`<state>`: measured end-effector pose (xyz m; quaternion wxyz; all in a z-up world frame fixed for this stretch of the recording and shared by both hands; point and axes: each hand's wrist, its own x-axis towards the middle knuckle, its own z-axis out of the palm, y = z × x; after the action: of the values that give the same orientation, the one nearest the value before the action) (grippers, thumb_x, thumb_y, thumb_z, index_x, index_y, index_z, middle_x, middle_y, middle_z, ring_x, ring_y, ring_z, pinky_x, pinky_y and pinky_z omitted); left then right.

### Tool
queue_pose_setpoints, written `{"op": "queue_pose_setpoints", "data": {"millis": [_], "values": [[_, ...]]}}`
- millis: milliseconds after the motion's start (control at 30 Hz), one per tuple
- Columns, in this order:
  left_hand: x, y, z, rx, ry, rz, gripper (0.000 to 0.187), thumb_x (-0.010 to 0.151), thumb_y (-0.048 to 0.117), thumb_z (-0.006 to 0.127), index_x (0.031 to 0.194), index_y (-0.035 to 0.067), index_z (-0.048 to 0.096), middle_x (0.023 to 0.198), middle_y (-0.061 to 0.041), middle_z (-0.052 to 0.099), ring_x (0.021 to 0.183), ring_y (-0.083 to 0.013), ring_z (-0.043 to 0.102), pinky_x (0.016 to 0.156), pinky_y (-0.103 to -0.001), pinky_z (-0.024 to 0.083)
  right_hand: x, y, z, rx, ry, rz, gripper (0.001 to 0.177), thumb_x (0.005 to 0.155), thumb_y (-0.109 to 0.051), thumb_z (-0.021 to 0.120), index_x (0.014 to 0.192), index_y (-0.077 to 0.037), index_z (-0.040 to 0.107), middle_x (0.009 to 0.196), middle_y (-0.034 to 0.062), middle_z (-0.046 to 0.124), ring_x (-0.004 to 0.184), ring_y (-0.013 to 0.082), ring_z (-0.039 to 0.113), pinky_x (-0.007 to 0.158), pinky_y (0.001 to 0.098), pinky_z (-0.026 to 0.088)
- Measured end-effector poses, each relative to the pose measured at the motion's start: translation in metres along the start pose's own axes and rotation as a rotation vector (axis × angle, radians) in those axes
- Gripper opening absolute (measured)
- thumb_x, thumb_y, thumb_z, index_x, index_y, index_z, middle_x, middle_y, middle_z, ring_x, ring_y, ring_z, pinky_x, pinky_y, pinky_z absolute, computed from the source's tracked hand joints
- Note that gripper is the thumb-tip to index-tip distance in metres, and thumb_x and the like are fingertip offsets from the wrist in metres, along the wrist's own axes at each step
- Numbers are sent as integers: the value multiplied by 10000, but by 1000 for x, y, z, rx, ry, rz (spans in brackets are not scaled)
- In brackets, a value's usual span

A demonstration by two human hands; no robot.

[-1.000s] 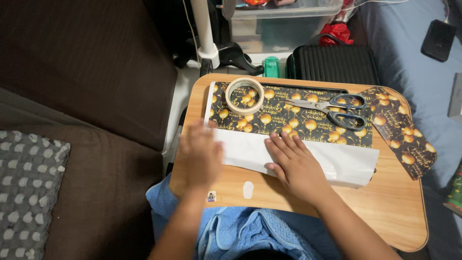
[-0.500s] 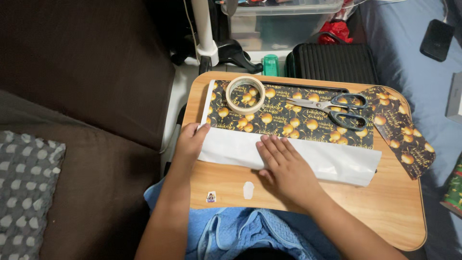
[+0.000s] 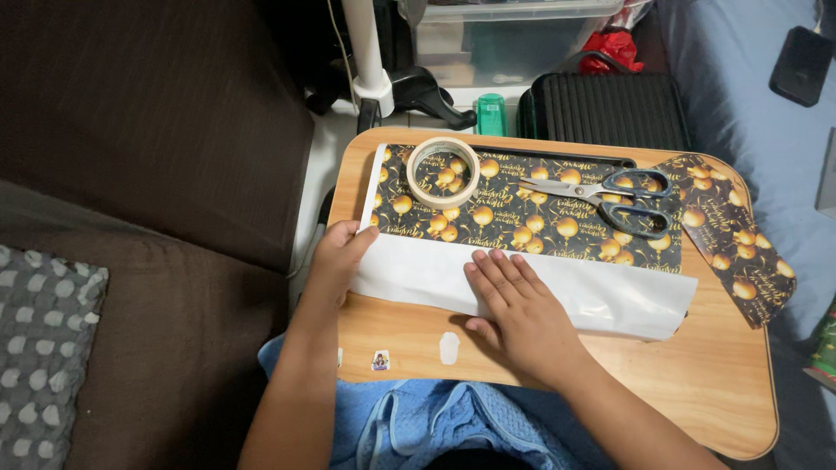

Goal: The person wraps a rectangular item with black and gold Christmas wrapping paper on a small wooden table. They fold the paper around the item, smooth the edges, and secure the folds with clear tape. Scissors are used to cut tape. The wrapped item remains on the table.

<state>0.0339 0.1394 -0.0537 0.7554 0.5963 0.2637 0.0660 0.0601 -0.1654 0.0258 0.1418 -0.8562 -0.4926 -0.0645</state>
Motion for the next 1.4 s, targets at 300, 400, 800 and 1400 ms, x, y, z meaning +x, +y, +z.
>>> {"op": "queue_pose_setpoints", "data": {"millis": [300, 400, 800, 1400], "values": [[1, 3, 5, 118, 45, 40, 313, 935, 266, 707, 1086, -8, 688, 817, 3, 669, 654, -39, 516, 557, -218, 409, 2, -2, 1, -7, -8, 48, 748, 930, -453, 594, 1495, -1, 406, 1541, 193, 445, 1452, 345, 381, 1216, 470, 241], [1, 3, 6, 191, 76, 62, 312, 938, 298, 713, 1049, 7, 701, 765, 25, 619, 627, -38, 471, 543, -229, 388, 2, -4, 4, -18, -8, 72, 759, 930, -469, 583, 1499, -1, 399, 1535, 204, 444, 1446, 346, 382, 1210, 469, 239], [8, 2, 9, 423, 128, 308, 354, 948, 335, 712, 913, -17, 704, 839, -26, 694, 748, -94, 606, 671, -281, 499, 4, -4, 6, -30, -29, 96, 753, 942, -475, 559, 1504, -1, 392, 1538, 207, 443, 1449, 338, 383, 1213, 469, 233], [-52, 48, 61, 1111, 311, 899, 493, 907, 159, 655, 1332, -69, 551, 1334, -240, 596, 1283, -416, 536, 1096, -550, 372, 7, -8, 2, -2, -13, 129, 780, 915, -468, 603, 1500, 2, 390, 1537, 206, 444, 1443, 360, 387, 1200, 486, 241]]}}
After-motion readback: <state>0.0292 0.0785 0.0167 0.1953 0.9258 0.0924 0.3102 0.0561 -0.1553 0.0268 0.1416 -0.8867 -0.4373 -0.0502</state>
